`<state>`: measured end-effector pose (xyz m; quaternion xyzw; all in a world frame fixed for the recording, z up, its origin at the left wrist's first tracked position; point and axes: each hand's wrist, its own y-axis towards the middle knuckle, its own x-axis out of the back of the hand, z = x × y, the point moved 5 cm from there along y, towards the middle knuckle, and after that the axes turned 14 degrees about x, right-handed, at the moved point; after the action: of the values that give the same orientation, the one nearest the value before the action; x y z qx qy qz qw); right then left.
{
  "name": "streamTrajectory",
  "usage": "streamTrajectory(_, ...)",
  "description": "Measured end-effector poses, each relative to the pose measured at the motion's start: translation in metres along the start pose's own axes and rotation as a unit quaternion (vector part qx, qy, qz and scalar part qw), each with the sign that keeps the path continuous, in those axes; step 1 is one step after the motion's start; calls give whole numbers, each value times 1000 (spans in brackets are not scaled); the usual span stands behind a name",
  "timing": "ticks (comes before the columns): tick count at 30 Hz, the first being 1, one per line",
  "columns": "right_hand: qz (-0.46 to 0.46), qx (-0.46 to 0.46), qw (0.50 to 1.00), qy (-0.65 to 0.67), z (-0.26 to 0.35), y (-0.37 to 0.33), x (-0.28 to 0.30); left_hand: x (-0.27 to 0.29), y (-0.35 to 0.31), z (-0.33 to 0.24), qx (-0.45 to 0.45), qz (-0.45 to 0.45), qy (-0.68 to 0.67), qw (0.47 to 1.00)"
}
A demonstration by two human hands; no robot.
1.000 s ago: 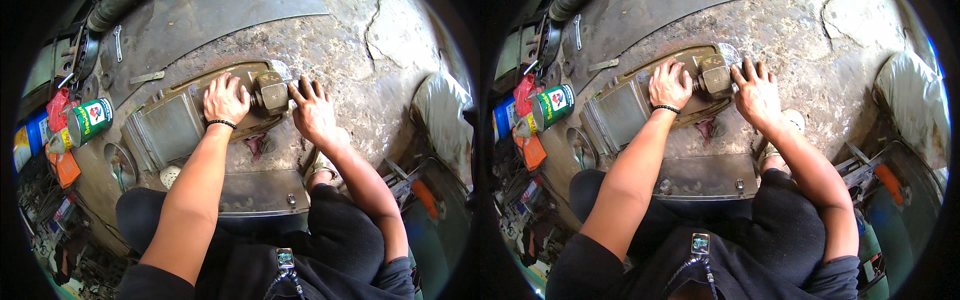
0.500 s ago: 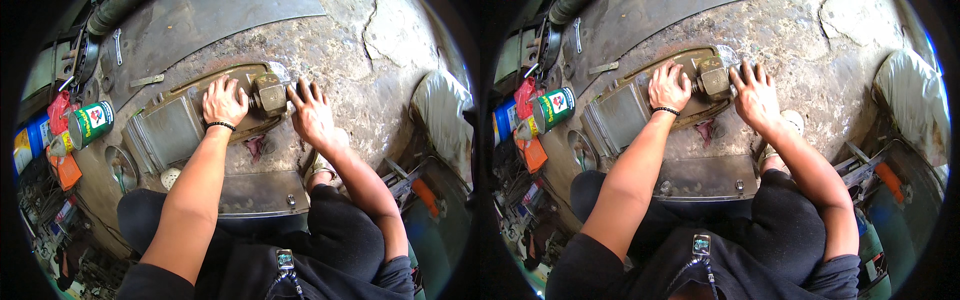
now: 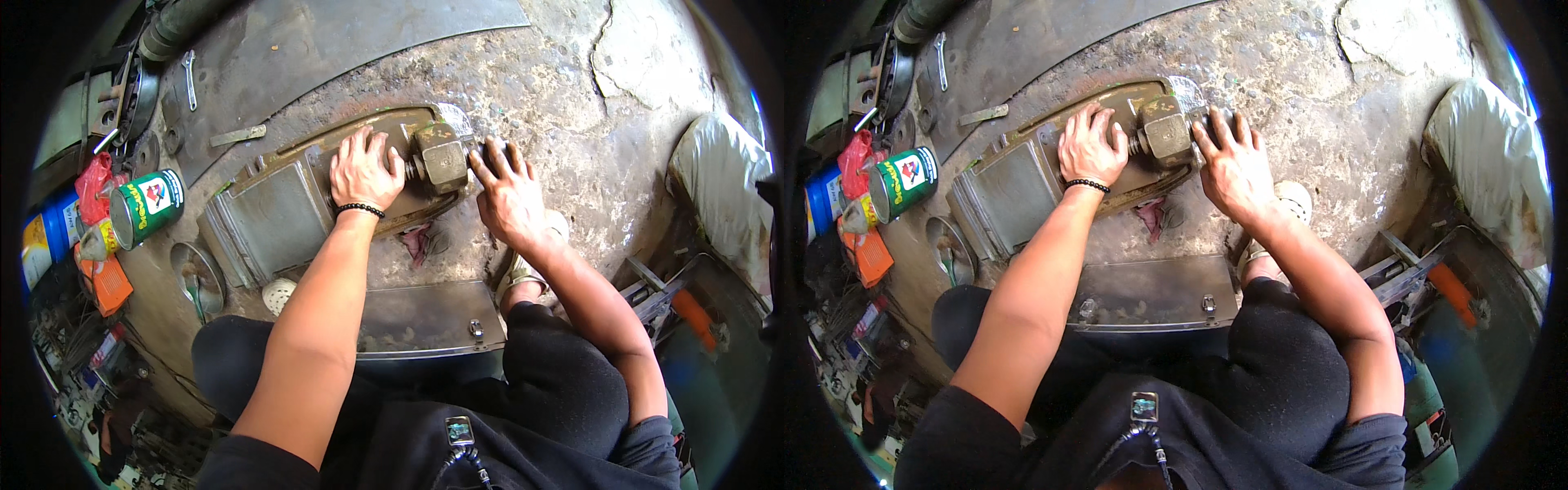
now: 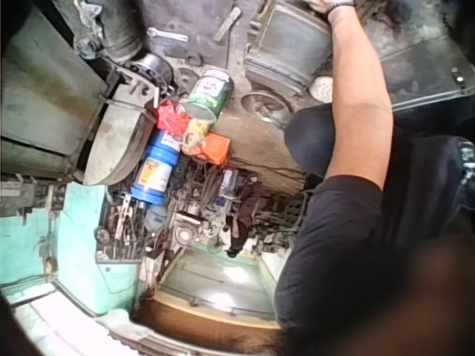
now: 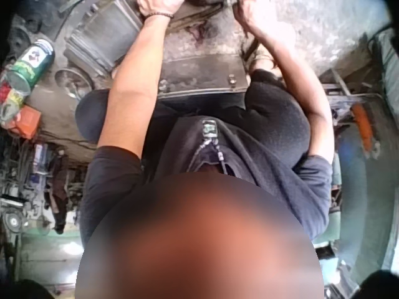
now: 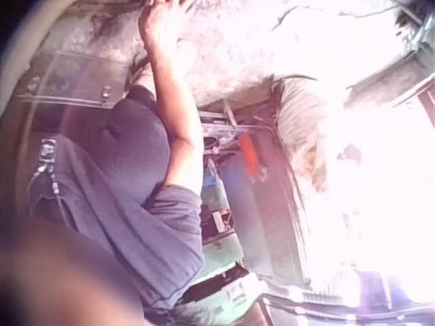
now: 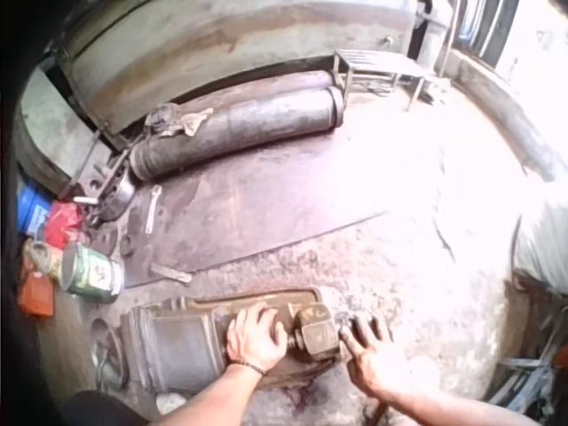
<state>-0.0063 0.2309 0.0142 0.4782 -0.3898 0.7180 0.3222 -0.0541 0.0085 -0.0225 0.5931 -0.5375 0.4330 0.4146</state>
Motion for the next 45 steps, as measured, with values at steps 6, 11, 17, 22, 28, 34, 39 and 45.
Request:
streamTrajectory(6,-41,-17,999,19,-1,1,2,-2,1,2,7,9,1,1000)
streamTrajectory(11,-94,-7,995,4,-2,0,4,-2,1,1,9,8,-3,1000)
streamTrajectory(17,-86,1,996,0,-3,-1,6,0,1,-2,-9,-6,-2,1000)
streamTrajectory(22,9,-18,1000,17,-4,-1,0,-1,0,1,0,-4,5,1000)
streamTrajectory(28,-53,-36,998,16,-16,2,9,-3,2,2,2,3,-13,1000)
streamTrajectory(34,-84,-7,996,23,-17,2,6,-2,1,1,1,4,-18,1000)
streamTrajectory(39,-70,15,997,-16,-18,3,8,0,0,1,0,-10,-18,1000)
streamTrajectory(45,-71,-10,997,-33,-10,1,15,2,0,-1,-1,-14,-24,1000)
